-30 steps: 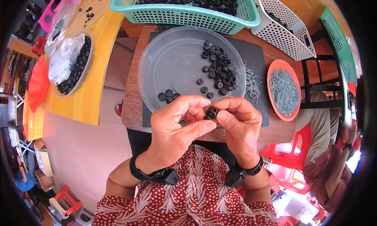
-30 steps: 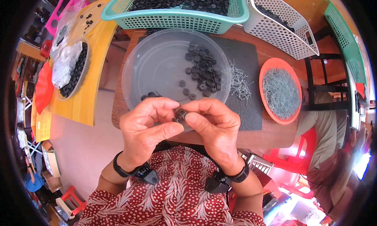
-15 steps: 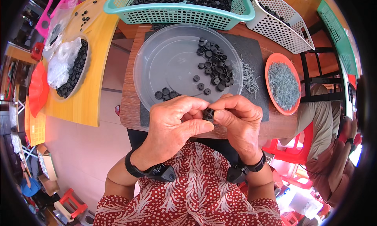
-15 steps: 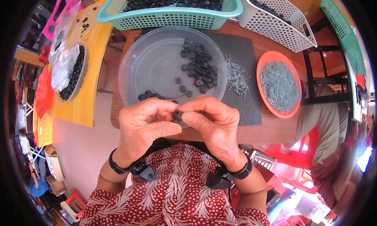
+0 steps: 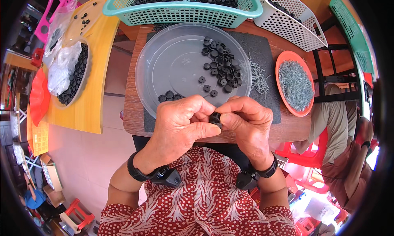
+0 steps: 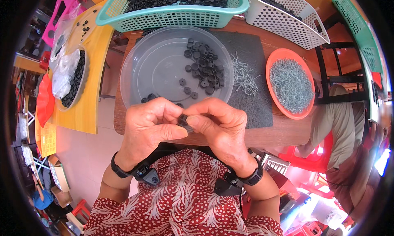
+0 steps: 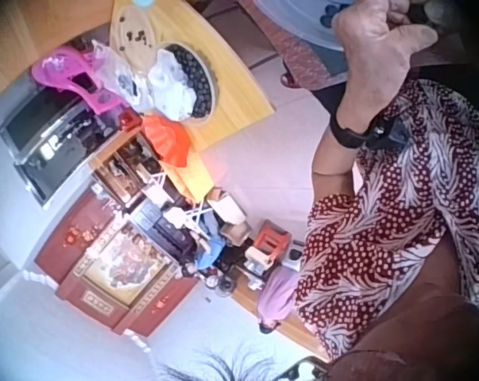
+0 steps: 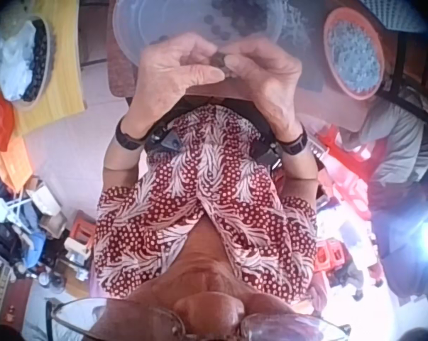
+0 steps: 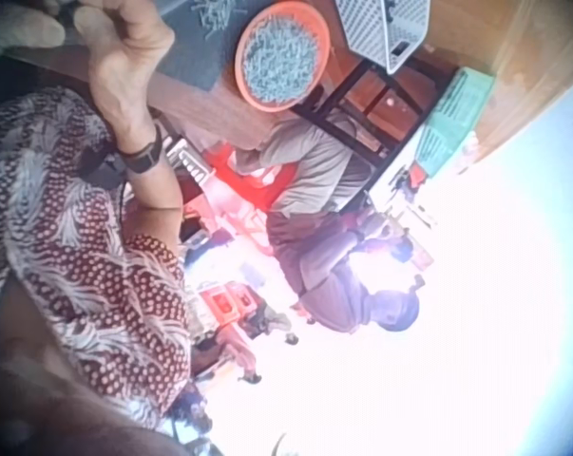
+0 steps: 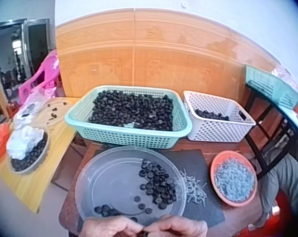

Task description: Manually inserting metal pins into black plastic circular components at a workshop table.

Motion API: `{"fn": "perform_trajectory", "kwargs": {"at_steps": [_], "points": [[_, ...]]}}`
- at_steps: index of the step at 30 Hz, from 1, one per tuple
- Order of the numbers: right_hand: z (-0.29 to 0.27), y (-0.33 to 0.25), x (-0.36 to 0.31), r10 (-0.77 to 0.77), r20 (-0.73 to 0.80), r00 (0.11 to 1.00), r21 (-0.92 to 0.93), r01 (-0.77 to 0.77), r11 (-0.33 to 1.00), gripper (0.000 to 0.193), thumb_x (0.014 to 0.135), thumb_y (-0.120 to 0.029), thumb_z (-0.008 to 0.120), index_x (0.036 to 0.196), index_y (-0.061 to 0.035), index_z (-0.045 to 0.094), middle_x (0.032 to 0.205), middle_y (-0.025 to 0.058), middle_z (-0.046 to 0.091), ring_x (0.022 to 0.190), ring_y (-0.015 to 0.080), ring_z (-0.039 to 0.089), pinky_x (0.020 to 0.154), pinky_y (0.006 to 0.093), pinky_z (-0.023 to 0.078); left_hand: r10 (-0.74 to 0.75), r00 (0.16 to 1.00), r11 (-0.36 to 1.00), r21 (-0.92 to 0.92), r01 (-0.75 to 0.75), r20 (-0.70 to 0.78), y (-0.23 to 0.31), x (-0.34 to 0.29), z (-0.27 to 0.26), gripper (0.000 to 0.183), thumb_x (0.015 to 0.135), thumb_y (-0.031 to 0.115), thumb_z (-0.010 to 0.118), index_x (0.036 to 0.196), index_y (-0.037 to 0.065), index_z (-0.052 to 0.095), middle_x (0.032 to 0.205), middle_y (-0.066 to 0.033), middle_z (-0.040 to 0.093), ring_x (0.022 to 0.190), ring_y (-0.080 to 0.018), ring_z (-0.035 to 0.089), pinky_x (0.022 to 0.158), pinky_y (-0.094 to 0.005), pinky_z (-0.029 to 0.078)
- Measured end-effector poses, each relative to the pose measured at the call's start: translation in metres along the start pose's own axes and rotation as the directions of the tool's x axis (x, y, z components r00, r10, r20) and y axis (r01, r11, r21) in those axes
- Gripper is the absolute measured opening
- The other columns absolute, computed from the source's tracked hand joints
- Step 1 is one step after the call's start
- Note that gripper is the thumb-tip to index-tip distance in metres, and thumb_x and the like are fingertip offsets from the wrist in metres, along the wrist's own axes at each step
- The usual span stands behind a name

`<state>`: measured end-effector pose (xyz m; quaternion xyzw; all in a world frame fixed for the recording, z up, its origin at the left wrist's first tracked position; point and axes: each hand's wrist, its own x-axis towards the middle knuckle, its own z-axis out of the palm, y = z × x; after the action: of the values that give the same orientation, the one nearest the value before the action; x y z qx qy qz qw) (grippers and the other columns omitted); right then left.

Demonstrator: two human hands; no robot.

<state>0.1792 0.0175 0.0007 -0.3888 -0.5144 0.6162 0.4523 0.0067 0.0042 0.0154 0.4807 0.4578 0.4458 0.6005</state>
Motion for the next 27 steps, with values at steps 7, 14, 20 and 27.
{"fn": "perform_trajectory", "kwargs": {"at_steps": [7, 14, 20, 27], "points": [[0.0, -0.003, -0.002, 0.02, -0.014, 1.0, -0.012, -0.02, 1.0, 0.01, 0.081, 0.006, 0.061, 0.088, 0.0, 0.065, 0.076, -0.0005, 0.061, 0.068, 0.0036, 0.052, 0.062, 0.0189, 0.044, 0.004, 0.999, 0.987, 0.16, -0.011, 0.049, 0.006, 0.003, -0.001, 0.021, 0.072, 0.002, 0.074, 0.083, -0.002, 0.058, 0.072, -0.0041, 0.063, 0.066, -0.0055, 0.057, 0.058, -0.021, 0.047], [0.004, -0.006, -0.003, -0.003, -0.065, 0.998, -0.062, -0.001, 0.998, 0.008, 0.081, 0.006, 0.061, 0.086, -0.0001, 0.063, 0.074, -0.0001, 0.061, 0.067, 0.0039, 0.053, 0.06, 0.0191, 0.044, 0.221, 0.972, 0.918, 0.321, -0.233, 0.077, -0.004, 0.007, 0.0, 0.025, 0.072, 0.009, 0.076, 0.082, -0.001, 0.056, 0.072, -0.0035, 0.061, 0.065, -0.0071, 0.057, 0.059, -0.0218, 0.047], [-0.001, -0.01, 0.0, 0.004, -0.041, 0.999, -0.127, -0.009, 0.992, 0.008, 0.08, 0.006, 0.061, 0.085, -0.0001, 0.063, 0.072, 0.0005, 0.061, 0.067, 0.0039, 0.053, 0.06, 0.0199, 0.044, 0.326, 0.935, 0.818, 0.455, -0.352, 0.138, -0.005, 0.017, -0.001, 0.029, 0.068, 0.011, 0.079, 0.077, 0.001, 0.053, 0.067, -0.0056, 0.057, 0.059, -0.0132, 0.057, 0.054, -0.0249, 0.045], [0.001, -0.01, -0.003, -0.004, 0.037, 0.999, -0.141, 0.01, 0.99, 0.015, 0.081, -0.004, 0.066, 0.094, 0.0007, 0.06, 0.079, 0.0011, 0.058, 0.071, 0.0056, 0.053, 0.062, 0.0209, 0.045, 0.495, 0.848, 0.664, 0.549, -0.509, 0.188, -0.004, 0.013, -0.002, 0.031, 0.064, 0.009, 0.077, 0.075, 0.003, 0.049, 0.065, -0.0091, 0.051, 0.056, -0.0281, 0.054, 0.049, -0.0358, 0.042]]}}
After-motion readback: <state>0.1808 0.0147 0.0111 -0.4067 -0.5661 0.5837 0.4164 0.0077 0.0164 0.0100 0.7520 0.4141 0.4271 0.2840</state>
